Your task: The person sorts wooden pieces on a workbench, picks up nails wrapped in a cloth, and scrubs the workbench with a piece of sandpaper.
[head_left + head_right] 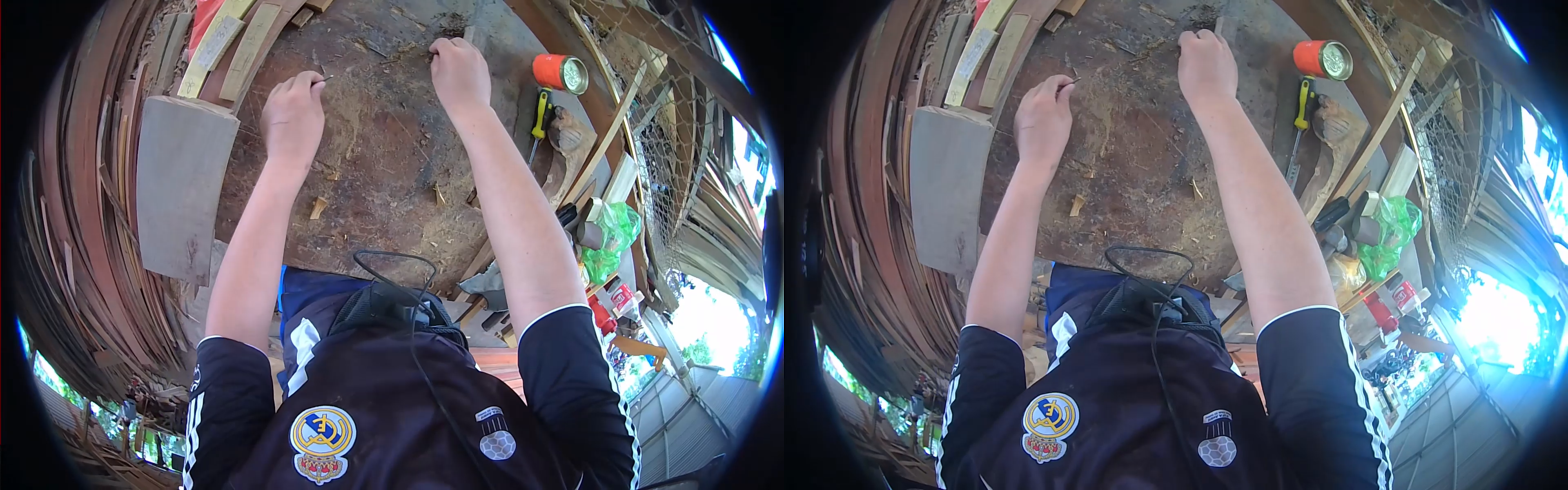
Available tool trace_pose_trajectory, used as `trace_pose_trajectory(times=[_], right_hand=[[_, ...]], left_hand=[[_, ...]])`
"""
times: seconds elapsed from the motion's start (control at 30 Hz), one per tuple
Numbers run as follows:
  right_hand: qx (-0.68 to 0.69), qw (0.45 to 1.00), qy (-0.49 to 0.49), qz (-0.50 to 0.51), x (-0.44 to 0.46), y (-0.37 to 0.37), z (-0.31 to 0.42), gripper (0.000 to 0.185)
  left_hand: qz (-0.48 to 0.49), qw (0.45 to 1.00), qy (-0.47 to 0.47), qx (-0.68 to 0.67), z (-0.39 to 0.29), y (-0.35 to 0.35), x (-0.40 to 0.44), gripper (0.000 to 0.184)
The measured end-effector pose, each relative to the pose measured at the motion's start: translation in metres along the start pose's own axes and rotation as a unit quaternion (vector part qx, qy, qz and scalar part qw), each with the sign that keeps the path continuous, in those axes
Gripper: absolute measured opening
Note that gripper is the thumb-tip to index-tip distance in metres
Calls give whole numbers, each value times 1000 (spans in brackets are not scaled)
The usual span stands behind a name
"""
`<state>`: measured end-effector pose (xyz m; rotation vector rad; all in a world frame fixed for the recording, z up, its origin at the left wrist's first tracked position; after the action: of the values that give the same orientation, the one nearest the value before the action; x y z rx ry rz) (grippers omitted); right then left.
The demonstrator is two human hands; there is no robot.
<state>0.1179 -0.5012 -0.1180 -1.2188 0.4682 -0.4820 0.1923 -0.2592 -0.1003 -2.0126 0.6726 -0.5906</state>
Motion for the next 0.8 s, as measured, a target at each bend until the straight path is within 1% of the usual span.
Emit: trace_pose_trajectory(times=[0.1, 0.27, 0.3, 0.37, 0.4, 0.47, 0.5, 0.7, 0.8], right_hand=[[10, 1000, -7, -7, 2, 1, -1, 17], [0, 1000, 4, 21, 4, 2, 2, 19], [27, 999, -17, 32, 2, -2, 10, 20], [80, 993, -58, 57, -1, -7, 28, 20], [75, 992, -79, 65, -2, -4, 36, 19], [63, 988, -117, 77, -6, 2, 51, 19], [51, 989, -115, 78, -8, 4, 56, 18], [61, 988, -134, 56, -15, 16, 57, 15], [45, 991, -100, 83, -12, 18, 56, 16]], left_hand=[[-19, 997, -64, -40, 16, -6, -1, 16], [-41, 995, -79, -50, 24, -3, 5, 18], [-44, 995, -78, -52, 24, -1, 7, 18], [-44, 995, -64, -60, 22, 3, 11, 18], [-42, 995, -56, -64, 19, 5, 11, 18], [-2, 998, -53, -41, 14, 10, 10, 18], [17, 998, -50, -30, 12, 12, 11, 18], [27, 999, 0, 17, 10, 21, 9, 13], [32, 999, 29, 20, 11, 26, 11, 10]])
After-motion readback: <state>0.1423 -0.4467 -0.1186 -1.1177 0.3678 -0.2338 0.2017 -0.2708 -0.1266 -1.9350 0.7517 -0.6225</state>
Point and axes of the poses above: each hand's wrist, its own x-axis towards the middle knuckle, its own y-axis out of the palm, z = x × y, the point moved 6 cm from there along x, towards the middle knuckle, and after that the axes turned 14 degrees about y, right-handed, at the moved point
